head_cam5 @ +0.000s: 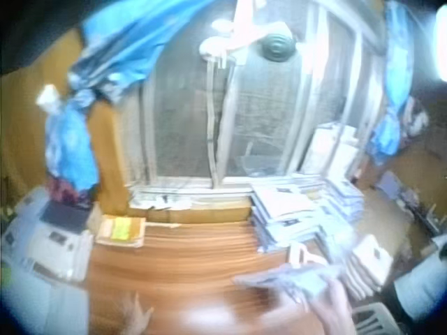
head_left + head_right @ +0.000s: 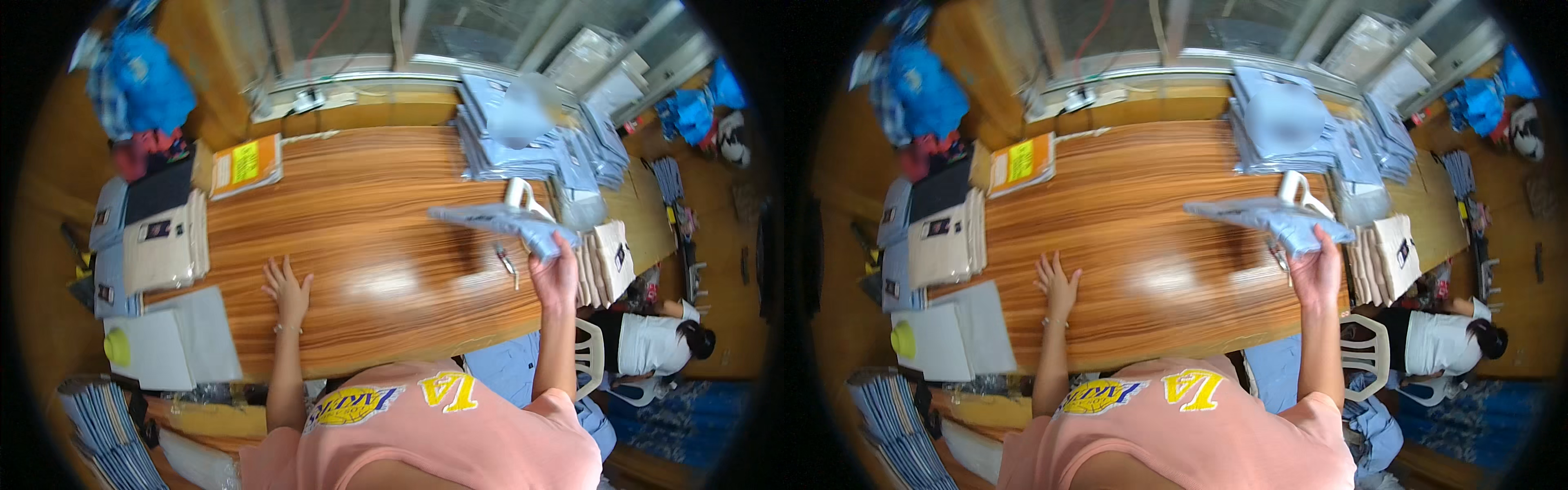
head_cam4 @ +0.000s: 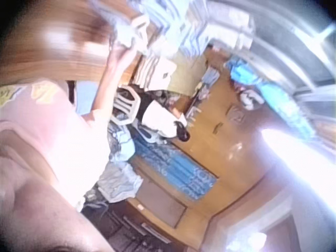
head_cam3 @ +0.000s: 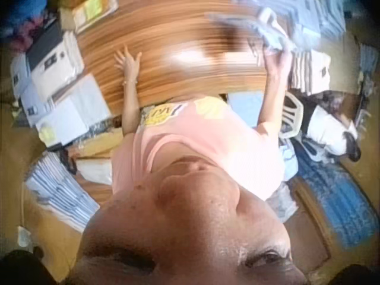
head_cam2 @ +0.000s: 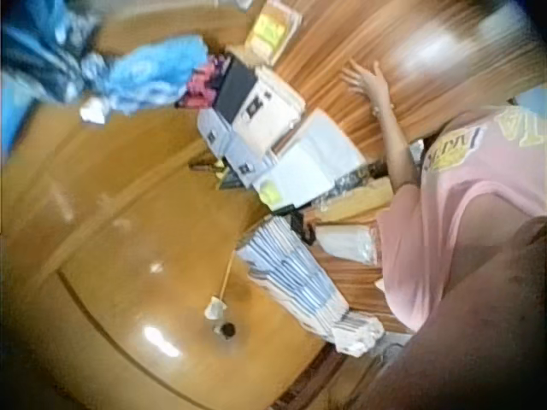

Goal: The person folds a light blue shirt on a wooden table, places a cardboard insert inside, and then places the folded shirt into a clear plastic bag. The person then seals the bag and stacks it with other packaged shirts.

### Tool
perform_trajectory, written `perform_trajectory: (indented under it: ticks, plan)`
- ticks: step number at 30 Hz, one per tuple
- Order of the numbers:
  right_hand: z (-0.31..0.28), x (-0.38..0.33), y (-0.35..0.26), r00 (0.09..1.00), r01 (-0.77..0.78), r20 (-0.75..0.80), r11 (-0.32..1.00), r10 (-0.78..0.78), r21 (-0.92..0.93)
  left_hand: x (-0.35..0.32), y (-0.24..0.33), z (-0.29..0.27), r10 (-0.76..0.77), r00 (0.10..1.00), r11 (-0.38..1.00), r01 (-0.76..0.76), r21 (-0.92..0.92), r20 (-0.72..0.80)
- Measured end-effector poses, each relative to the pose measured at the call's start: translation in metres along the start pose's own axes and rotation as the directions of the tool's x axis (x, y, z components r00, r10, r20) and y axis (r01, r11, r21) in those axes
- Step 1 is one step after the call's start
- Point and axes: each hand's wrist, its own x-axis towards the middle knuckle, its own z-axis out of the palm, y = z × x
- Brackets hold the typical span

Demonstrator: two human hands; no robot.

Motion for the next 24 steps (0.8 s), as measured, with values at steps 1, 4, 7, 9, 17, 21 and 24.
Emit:
perform_trajectory:
  ticks: [1, 4, 7, 9, 17, 21, 24]
  plan:
    - [0.019, -0.007, -0.017, 0.988, 0.1, -0.121, 0.995, -0.099, -0.002, -0.008, -0.001, 0.02, 0.029, 0.997, 0.999, -0.026, 0.045, -0.075]
    - [0.046, 0.028, -0.078, 0.96, 0.278, 0.023, 0.959, -0.28, 0.058, -0.002, 0.011, 0.036, 0.079, 0.973, 0.989, -0.049, 0.139, -0.219]
    - [0.047, 0.096, -0.099, 0.888, 0.458, 0.037, 0.889, -0.458, 0.02, -0.008, 0.012, 0.03, 0.074, 0.972, 0.991, -0.047, 0.125, -0.221]
    - [0.044, 0.166, -0.089, 0.891, 0.452, 0.031, 0.892, -0.452, 0.003, -0.009, 0.009, 0.024, 0.046, 0.972, 0.992, -0.018, 0.125, -0.23]
    - [-0.056, 0.373, -0.039, 0.973, -0.031, -0.226, 0.935, -0.053, -0.352, -0.004, 0.017, 0.026, 0.045, 0.967, 0.996, -0.025, 0.083, -0.249]
    - [-0.043, 0.389, -0.039, 0.989, -0.113, -0.132, 0.889, 0.06, -0.444, -0.008, 0.006, 0.026, 0.034, 0.961, 0.994, -0.003, 0.113, -0.275]
    - [-0.074, 0.392, -0.078, 0.991, -0.124, -0.061, 0.988, 0.119, -0.097, 0.008, 0.022, 0.035, 0.139, 0.942, 0.988, -0.111, 0.106, -0.306]
